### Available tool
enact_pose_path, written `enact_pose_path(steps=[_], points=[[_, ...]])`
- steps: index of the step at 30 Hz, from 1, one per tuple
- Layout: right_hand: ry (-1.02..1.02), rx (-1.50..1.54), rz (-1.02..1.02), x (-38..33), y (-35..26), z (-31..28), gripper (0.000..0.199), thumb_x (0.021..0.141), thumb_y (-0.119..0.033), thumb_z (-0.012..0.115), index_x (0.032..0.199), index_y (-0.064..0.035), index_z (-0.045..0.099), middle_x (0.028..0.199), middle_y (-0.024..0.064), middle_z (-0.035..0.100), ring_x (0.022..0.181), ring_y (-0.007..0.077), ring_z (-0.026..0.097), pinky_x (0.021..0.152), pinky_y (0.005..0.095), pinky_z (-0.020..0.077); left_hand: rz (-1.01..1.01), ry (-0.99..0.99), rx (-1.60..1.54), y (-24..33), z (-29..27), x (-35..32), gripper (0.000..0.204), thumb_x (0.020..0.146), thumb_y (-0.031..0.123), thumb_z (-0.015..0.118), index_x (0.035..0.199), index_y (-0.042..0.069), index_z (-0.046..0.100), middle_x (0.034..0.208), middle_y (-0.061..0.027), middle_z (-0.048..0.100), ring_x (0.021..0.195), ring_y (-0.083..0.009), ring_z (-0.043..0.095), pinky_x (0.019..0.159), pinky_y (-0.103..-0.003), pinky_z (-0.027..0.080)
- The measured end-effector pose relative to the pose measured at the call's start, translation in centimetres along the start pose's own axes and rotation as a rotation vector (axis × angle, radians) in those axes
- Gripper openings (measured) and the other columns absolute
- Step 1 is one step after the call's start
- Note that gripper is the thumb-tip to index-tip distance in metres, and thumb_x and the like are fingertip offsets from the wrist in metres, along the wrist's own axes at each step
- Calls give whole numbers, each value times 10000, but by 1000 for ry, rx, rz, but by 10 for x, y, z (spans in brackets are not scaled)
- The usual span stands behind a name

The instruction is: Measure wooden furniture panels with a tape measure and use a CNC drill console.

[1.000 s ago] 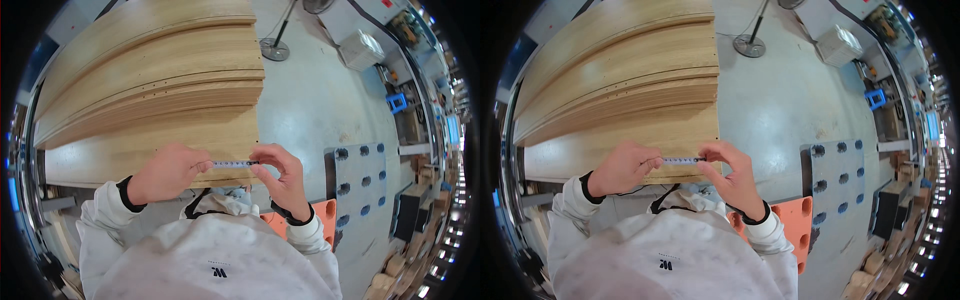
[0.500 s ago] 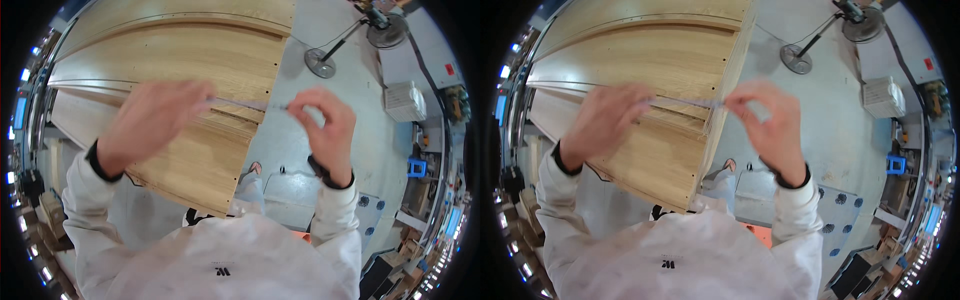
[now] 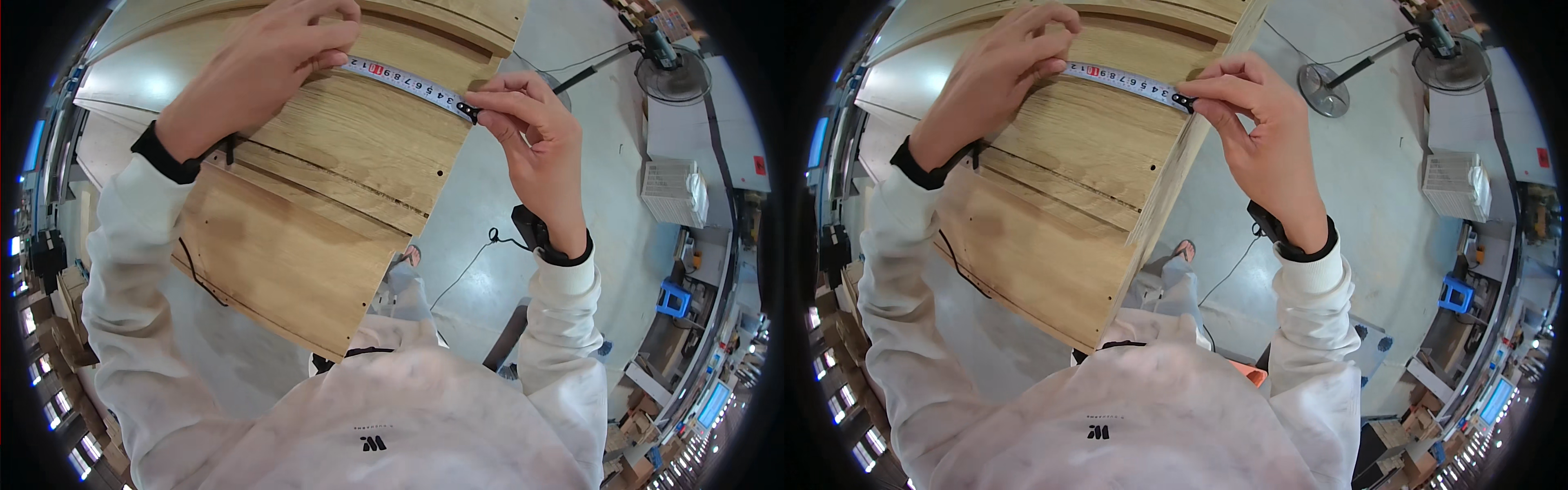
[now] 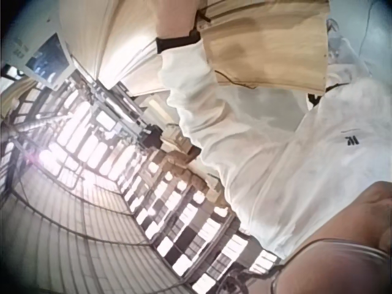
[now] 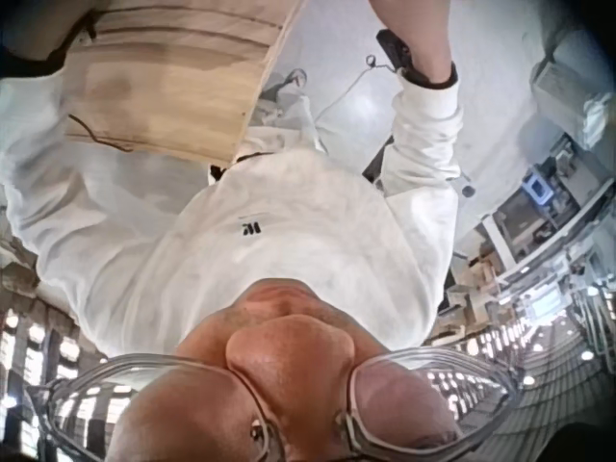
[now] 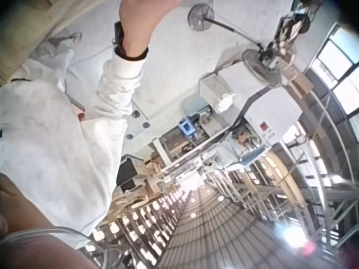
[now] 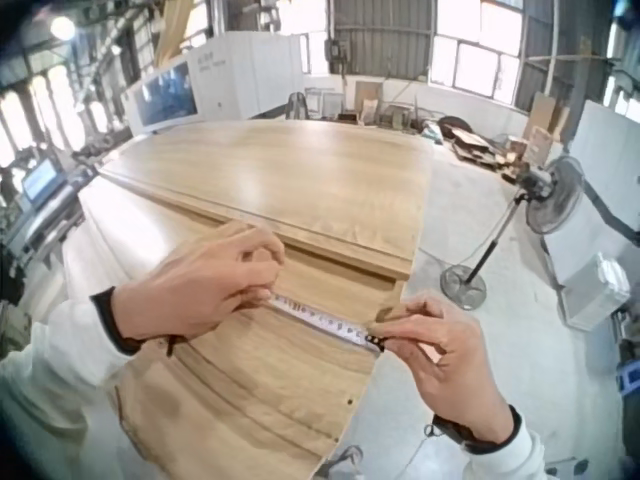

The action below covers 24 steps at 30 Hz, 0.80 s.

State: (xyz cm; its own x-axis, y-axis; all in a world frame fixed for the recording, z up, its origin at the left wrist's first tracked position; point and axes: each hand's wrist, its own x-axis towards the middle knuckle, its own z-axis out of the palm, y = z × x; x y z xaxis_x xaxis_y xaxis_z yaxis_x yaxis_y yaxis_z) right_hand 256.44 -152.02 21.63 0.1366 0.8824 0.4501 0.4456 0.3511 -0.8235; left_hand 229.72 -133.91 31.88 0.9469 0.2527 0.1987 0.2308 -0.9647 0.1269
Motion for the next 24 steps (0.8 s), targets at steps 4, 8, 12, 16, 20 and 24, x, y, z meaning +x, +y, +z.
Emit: enact_pose_path(steps=[4,8,12,16,20,24], points=[[-8,-16,36,1,-4,1,242,998,94,749,1197,-14,836,1042,64,711,920,164,698,821,275,577,73,52,-22,-21,14,-1,192,967,102,783,968,66,594,1074,-95,636,1034,-356,653,877,-474,529],[6,-41,97,3,-15,3,234,990,84,767,1199,0,831,1053,71,719,956,175,724,893,288,613,83,90,143,-19,21,-6,223,1014,148,761,1025,24,576,1106,-71,640,924,-337,621,773,-467,502],[43,55,187,-1,-28,10,199,977,84,785,1162,25,824,1076,92,740,1011,194,757,996,332,646,92,74,176,-20,19,-6,228,996,173,784,1016,34,605,1117,-61,657,913,-324,633,754,-454,514],[61,112,253,-3,-28,9,186,963,103,787,1133,33,815,1081,96,749,1013,203,763,1002,350,660,114,85,178,-23,23,-5,217,994,171,786,1028,30,624,1113,-54,667,908,-306,642,733,-441,524],[76,131,274,-3,-27,10,194,954,118,783,1127,35,811,1082,95,749,1009,204,765,997,350,664,113,103,180,-23,26,-3,194,991,159,790,1027,34,646,1117,-45,690,904,-288,663,725,-421,549],[79,117,260,0,-26,9,170,961,126,760,1101,43,808,1080,91,748,1000,202,767,958,341,672,89,115,169,-25,27,-4,183,988,156,793,1015,38,656,1118,-40,711,900,-288,679,734,-413,564]])
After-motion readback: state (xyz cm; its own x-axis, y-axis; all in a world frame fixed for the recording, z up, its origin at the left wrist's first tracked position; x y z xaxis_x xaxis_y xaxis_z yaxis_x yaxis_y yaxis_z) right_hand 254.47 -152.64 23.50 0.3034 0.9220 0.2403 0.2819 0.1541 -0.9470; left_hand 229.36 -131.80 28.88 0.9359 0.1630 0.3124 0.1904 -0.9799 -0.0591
